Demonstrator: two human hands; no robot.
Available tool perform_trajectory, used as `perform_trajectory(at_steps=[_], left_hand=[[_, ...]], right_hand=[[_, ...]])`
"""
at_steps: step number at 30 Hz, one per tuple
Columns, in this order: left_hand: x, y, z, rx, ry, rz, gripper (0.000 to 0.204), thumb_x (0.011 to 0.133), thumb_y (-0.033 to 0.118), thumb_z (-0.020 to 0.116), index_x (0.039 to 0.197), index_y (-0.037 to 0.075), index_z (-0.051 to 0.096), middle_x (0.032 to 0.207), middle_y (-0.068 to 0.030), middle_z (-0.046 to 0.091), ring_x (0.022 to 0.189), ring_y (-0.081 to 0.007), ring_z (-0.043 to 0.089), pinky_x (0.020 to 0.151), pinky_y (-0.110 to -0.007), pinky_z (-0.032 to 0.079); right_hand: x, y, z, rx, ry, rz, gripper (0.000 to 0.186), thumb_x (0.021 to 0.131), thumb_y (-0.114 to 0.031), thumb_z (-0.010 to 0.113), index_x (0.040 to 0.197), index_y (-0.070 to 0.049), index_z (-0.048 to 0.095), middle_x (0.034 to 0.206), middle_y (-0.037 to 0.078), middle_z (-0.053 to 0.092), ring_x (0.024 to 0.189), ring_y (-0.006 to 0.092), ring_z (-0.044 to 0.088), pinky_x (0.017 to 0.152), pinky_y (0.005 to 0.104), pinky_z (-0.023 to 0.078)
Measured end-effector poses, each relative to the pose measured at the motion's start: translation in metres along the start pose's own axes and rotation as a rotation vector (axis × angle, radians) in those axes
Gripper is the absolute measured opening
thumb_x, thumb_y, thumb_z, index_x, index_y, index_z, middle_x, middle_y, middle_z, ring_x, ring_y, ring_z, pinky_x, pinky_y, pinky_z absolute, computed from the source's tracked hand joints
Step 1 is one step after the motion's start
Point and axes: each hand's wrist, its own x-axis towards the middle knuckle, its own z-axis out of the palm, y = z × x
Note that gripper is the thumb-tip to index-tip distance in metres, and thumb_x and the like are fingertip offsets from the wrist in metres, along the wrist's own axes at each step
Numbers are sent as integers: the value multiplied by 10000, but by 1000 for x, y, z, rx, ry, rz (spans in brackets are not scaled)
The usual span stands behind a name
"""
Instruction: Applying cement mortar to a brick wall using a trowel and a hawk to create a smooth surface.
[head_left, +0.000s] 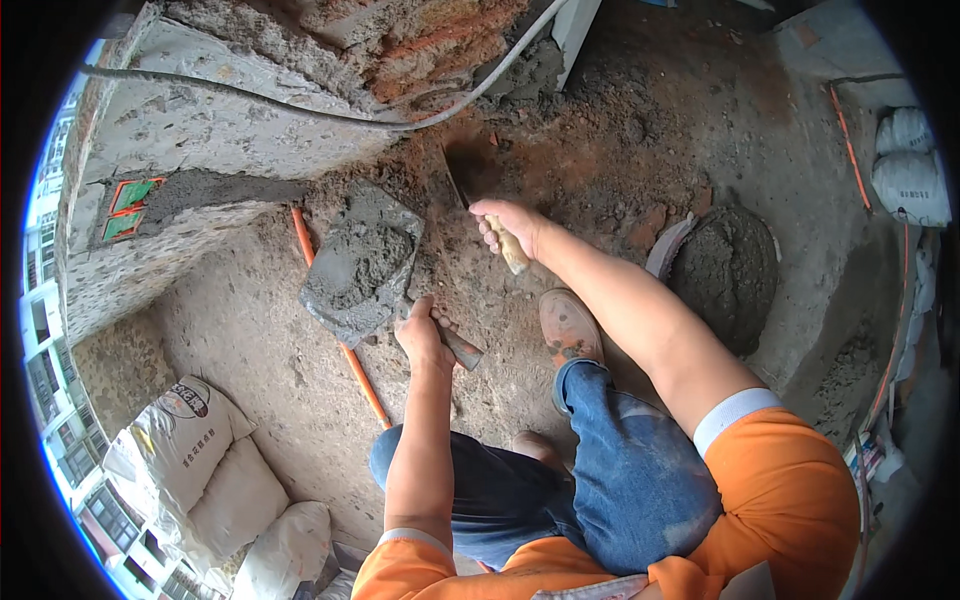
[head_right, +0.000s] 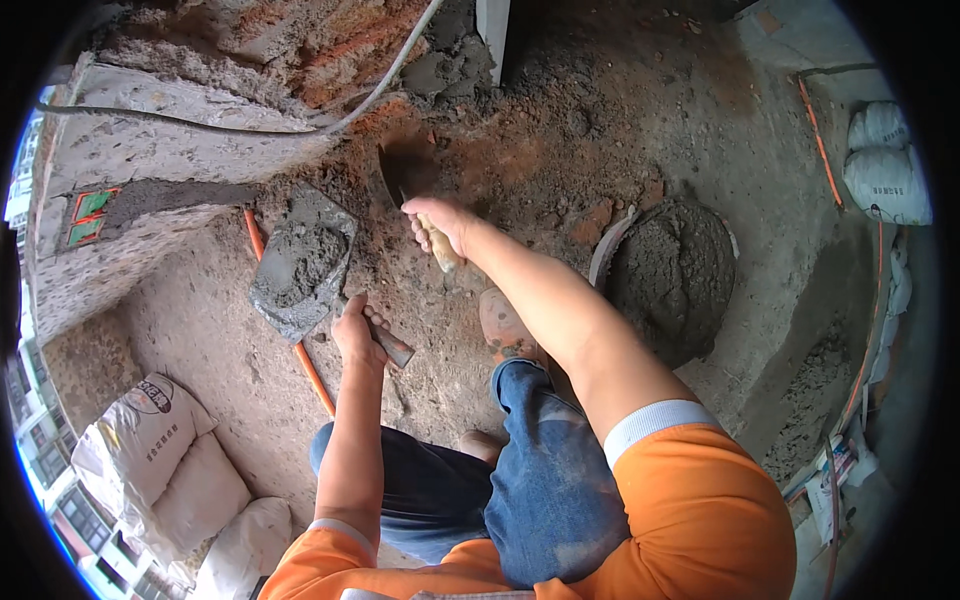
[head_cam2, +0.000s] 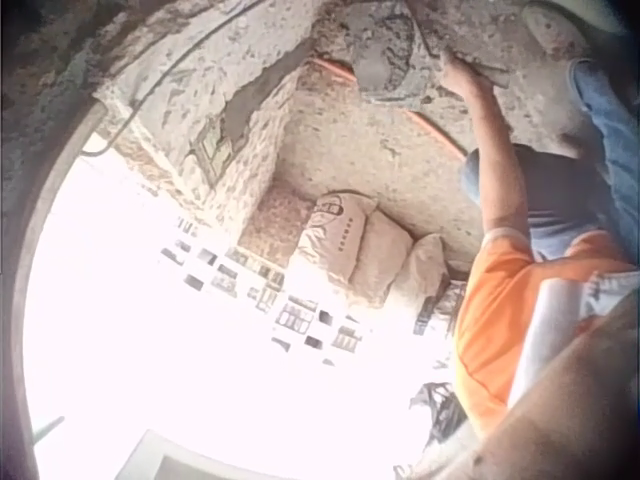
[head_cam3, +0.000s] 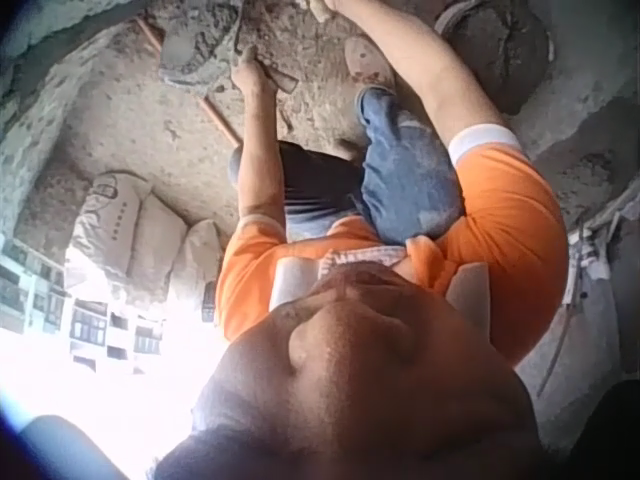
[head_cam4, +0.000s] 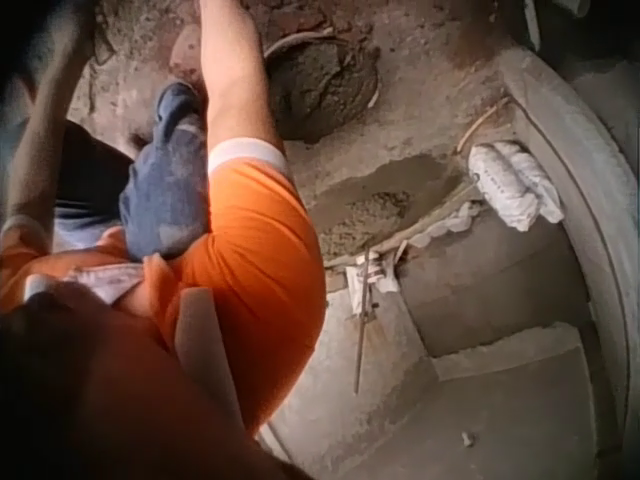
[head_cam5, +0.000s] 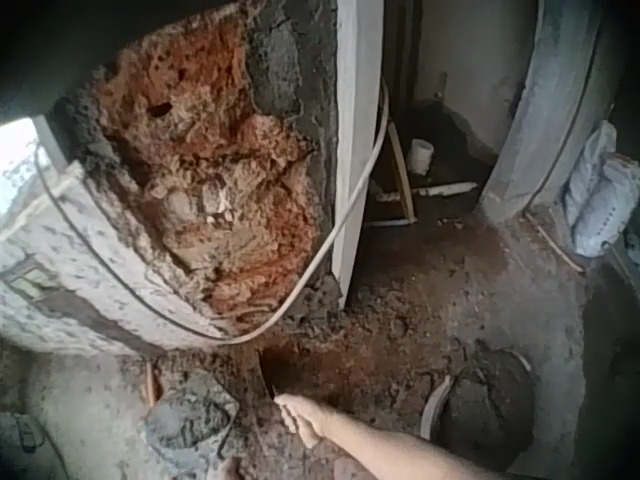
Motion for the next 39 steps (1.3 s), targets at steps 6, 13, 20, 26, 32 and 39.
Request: perform_trajectory(at_steps=[6,13,20,26,32,39], left_hand=[[2,3,-15,-43,21,29,105,862,92,585,787,69,514,600,-12,476,463,-145,476,424,-300,432],[-16,1,-5,-20,-25,34,93,859,83,585,805,67,511,599,-15,476,463,-144,475,422,-300,431],[-24,-1,4,-43,-53,47,143,854,97,595,751,49,508,573,-32,491,429,-166,499,391,-300,437],[-23,5,-8,-43,-56,58,82,856,83,588,842,41,519,590,-20,487,440,-134,480,400,-284,435],[-14,6,-18,-114,-66,60,69,867,75,568,858,47,504,602,-19,489,453,-131,486,403,-278,438],[-14,4,-22,-101,-50,52,87,866,83,578,838,51,503,601,-23,491,444,-137,490,395,-283,438]], right_hand=[[-82,-6,-90,355,370,-271,244,850,-284,666,765,-154,478,633,-31,500,478,102,458,433,256,380],[-85,-16,-78,300,288,-284,245,857,-293,659,735,-150,501,601,-16,489,480,132,466,461,293,392],[-77,-21,-99,715,607,-517,306,896,-293,614,687,-159,434,578,-19,454,478,130,461,457,289,384],[-104,72,-11,-250,210,-154,192,895,-255,627,883,-69,583,643,23,564,470,115,527,401,280,435],[-111,76,-68,320,524,-298,234,902,-298,622,786,-140,493,614,-9,490,451,125,464,404,301,402],[-113,87,-13,7,511,-294,243,906,-287,612,782,-117,492,609,-7,491,447,132,467,409,310,404]])
